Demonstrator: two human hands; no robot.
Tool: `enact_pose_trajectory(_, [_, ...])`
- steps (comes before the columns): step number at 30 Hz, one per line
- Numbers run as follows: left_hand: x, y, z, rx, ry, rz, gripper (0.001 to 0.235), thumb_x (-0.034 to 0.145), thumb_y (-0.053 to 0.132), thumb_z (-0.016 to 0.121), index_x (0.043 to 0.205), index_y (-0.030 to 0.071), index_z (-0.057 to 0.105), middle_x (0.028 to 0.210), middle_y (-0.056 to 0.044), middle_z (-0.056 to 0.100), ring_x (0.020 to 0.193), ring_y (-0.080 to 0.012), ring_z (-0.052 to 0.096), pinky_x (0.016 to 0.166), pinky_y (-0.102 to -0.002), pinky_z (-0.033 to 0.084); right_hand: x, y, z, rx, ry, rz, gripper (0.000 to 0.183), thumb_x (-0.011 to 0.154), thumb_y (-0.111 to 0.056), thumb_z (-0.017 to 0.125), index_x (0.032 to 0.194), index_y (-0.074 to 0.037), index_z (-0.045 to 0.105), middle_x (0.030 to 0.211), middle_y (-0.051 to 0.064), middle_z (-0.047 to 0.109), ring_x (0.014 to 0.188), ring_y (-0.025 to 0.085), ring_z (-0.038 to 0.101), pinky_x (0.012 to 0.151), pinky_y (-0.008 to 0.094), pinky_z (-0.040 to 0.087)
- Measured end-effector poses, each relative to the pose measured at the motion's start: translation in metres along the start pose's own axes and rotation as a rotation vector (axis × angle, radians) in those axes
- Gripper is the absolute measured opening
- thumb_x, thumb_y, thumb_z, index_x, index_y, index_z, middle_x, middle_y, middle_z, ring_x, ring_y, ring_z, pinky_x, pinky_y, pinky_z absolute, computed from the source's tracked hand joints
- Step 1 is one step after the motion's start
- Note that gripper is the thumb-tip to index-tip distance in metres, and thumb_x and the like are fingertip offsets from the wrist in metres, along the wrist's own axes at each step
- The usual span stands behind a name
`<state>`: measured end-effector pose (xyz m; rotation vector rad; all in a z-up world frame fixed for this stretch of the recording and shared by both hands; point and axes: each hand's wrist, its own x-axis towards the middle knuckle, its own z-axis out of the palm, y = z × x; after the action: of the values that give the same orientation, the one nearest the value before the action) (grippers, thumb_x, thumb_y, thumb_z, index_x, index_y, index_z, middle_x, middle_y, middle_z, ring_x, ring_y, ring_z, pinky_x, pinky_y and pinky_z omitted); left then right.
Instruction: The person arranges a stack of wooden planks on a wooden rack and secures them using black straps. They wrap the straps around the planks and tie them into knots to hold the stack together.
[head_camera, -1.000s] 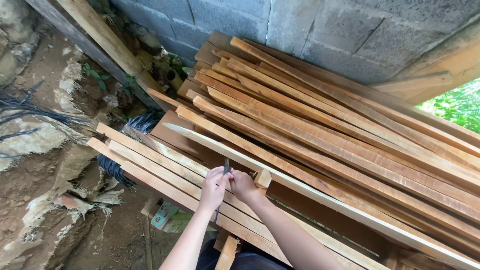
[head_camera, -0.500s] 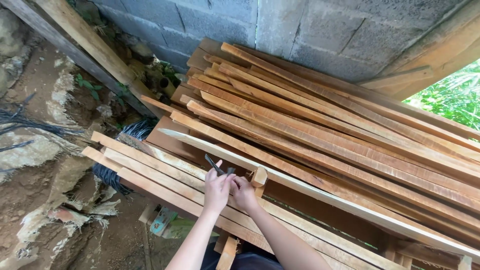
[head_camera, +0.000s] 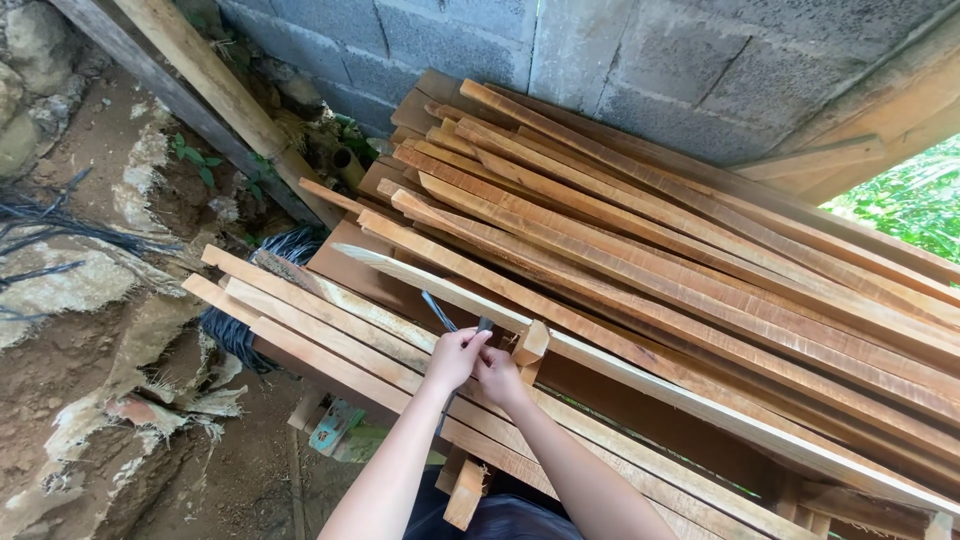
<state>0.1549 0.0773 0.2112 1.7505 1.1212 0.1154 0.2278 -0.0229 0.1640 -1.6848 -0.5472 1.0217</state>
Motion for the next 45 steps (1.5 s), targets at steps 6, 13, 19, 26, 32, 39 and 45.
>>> enact_pose_trajectory(6, [-0.063, 0.015, 0.0, -0.321, 0.411, 0.207, 0.045, 0.097, 0.015, 0.067, 0.141, 0.015, 0.059, 0.136, -0.012, 0.066, 0.122, -0.0306, 0.067, 0.103, -0.043, 0.049, -0.01, -0.02, -0.003, -0.01, 0.009, -0.001, 0.04, 0.104, -0.026, 0.06, 0.068, -0.01, 0.068, 0.054, -0.002, 0.056, 0.059, 0.01, 0.049, 0.06, 0.024, 0.045])
enact_pose_trajectory(13, [-0.028, -0.026, 0.008, -0.179, 0.123, -0.09, 0.032, 0.1, 0.044, 0.064, 0.123, 0.025, 0.075, 0.106, -0.007, 0.08, 0.114, -0.029, 0.07, 0.098, -0.043, 0.055, 0.008, 0.005, -0.005, -0.049, -0.054, 0.043, 0.041, 0.105, -0.031, 0.059, 0.07, -0.013, 0.069, 0.057, -0.003, 0.059, 0.06, 0.009, 0.052, 0.058, 0.023, 0.044])
enact_pose_trajectory(19, [-0.022, -0.034, 0.017, -0.185, 0.185, -0.124, 0.023, 0.102, 0.035, 0.058, 0.102, 0.028, 0.08, 0.077, -0.002, 0.079, 0.088, -0.0185, 0.078, 0.085, -0.032, 0.057, 0.014, 0.004, -0.007, -0.104, -0.096, 0.098, 0.039, 0.105, -0.033, 0.058, 0.077, -0.009, 0.071, 0.064, 0.001, 0.065, 0.067, 0.013, 0.058, 0.066, 0.026, 0.05])
enact_pose_trajectory(26, [-0.039, -0.061, 0.031, -0.417, 0.337, -0.161, 0.027, 0.105, 0.03, 0.056, 0.103, 0.011, 0.074, 0.094, -0.012, 0.079, 0.093, -0.0241, 0.075, 0.081, -0.038, 0.061, 0.017, 0.004, -0.004, -0.306, -0.05, 0.075, 0.04, 0.105, -0.045, 0.055, 0.084, -0.015, 0.074, 0.076, 0.009, 0.073, 0.082, 0.024, 0.072, 0.076, 0.037, 0.056])
enact_pose_trajectory(32, [-0.028, -0.077, 0.031, -0.137, 0.271, -0.151, 0.023, 0.084, 0.04, 0.082, 0.103, 0.026, 0.08, 0.101, 0.002, 0.08, 0.093, -0.0164, 0.076, 0.084, -0.033, 0.062, 0.005, -0.002, -0.005, -0.275, 0.001, 0.052, 0.035, 0.104, -0.039, 0.058, 0.086, -0.015, 0.075, 0.076, 0.008, 0.075, 0.081, 0.021, 0.073, 0.075, 0.036, 0.057])
enact_pose_trajectory(39, [-0.017, -0.08, 0.033, -0.118, 0.228, -0.165, 0.021, 0.084, 0.036, 0.08, 0.099, 0.022, 0.078, 0.095, 0.004, 0.081, 0.086, -0.0116, 0.077, 0.083, -0.031, 0.06, 0.003, 0.002, 0.001, -0.24, 0.058, -0.183, 0.024, 0.105, -0.029, 0.06, 0.097, -0.013, 0.075, 0.097, 0.014, 0.077, 0.1, 0.032, 0.073, 0.086, 0.043, 0.058])
enact_pose_trajectory(45, [-0.017, -0.058, 0.014, -0.156, 0.155, -0.171, 0.016, 0.087, 0.036, 0.077, 0.096, 0.023, 0.08, 0.079, 0.003, 0.08, 0.081, -0.0134, 0.078, 0.078, -0.029, 0.06, 0.006, 0.002, 0.002, -0.227, 0.071, -0.194, 0.026, 0.106, -0.027, 0.057, 0.101, -0.01, 0.076, 0.105, 0.017, 0.075, 0.107, 0.037, 0.069, 0.09, 0.049, 0.057])
